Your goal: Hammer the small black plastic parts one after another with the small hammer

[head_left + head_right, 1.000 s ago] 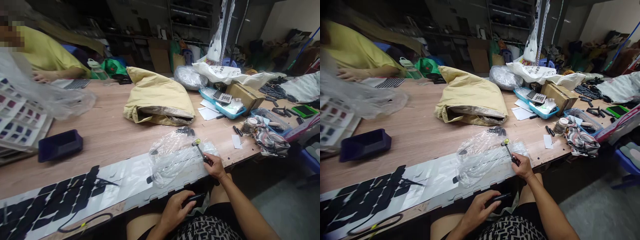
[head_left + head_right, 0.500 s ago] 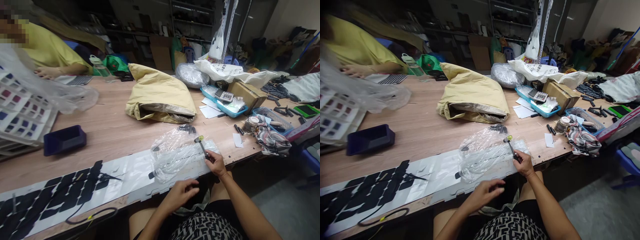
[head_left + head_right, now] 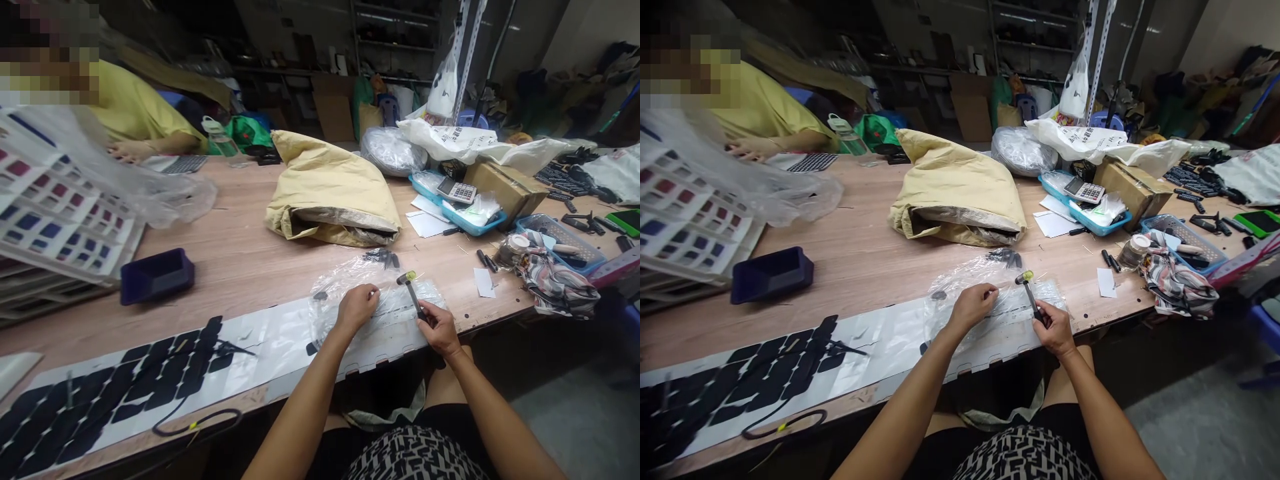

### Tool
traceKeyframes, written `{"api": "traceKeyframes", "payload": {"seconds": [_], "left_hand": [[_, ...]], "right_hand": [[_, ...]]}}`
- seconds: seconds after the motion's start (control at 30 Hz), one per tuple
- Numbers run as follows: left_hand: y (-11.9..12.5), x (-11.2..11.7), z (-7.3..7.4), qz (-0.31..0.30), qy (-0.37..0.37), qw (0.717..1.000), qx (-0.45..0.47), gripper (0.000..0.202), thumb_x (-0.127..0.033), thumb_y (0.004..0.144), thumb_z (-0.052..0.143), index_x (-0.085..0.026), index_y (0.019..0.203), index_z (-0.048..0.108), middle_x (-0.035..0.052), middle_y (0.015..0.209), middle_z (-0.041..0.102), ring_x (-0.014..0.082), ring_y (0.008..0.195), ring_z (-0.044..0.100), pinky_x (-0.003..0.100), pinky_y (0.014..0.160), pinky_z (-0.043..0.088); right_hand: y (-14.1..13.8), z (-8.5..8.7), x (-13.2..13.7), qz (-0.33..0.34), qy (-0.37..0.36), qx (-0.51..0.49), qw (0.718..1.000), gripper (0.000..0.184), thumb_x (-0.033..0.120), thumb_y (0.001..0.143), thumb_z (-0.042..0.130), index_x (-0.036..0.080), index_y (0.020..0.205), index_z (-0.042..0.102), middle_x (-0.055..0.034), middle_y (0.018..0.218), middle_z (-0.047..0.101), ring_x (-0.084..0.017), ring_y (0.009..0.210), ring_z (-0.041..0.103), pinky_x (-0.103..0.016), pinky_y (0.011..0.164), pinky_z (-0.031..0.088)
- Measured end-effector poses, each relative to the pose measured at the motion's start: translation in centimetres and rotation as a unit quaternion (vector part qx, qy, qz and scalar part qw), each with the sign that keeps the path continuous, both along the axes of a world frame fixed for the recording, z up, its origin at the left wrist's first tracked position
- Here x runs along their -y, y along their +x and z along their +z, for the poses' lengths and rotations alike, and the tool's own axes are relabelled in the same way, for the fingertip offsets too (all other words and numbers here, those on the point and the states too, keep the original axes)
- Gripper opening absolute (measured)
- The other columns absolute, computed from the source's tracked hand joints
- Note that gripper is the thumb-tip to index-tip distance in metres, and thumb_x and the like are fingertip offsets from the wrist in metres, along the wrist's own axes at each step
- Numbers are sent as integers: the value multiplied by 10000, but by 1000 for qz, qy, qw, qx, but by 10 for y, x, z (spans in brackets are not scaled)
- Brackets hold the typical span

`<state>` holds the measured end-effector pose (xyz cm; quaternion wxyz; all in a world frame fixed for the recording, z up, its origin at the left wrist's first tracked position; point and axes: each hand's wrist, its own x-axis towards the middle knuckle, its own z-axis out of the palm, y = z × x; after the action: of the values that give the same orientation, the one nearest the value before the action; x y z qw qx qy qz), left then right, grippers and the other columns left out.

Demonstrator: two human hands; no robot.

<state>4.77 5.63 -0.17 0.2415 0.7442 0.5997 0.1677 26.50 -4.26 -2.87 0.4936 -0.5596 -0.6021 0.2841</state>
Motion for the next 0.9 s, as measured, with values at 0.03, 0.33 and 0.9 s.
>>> {"api": "traceKeyframes", "payload": {"seconds": [0.03, 0.33, 0.9], "left_hand": [[4, -6, 3, -5, -12, 999, -30, 273, -337, 903, 458, -241, 936, 711, 45, 905, 727, 217, 837, 646, 292, 683, 441], [43, -56, 14, 59, 78, 986, -133, 304, -267, 898, 455, -235, 1172, 582, 109, 1133, 648, 275, 1046, 599, 363, 811, 465], [-2, -23, -7, 60, 38, 997, -32, 272, -447, 813, 597, -271, 947, 756, 57, 904, 727, 252, 836, 624, 303, 648, 416]], "right_hand": [[0, 0, 0, -2, 1, -1, 1000, 428, 206, 750, 638, 142, 1167, 709, 4, 710, 591, -94, 493, 443, -220, 466, 412], [0, -1, 0, 9, 11, -2, 1000, 437, 205, 763, 628, 145, 1190, 700, -21, 750, 632, -123, 555, 508, -231, 517, 457], [-3, 5, 4, -4, 8, 17, 1000, 440, 198, 741, 624, 171, 1170, 719, -2, 692, 607, -120, 522, 478, -233, 511, 465]]}}
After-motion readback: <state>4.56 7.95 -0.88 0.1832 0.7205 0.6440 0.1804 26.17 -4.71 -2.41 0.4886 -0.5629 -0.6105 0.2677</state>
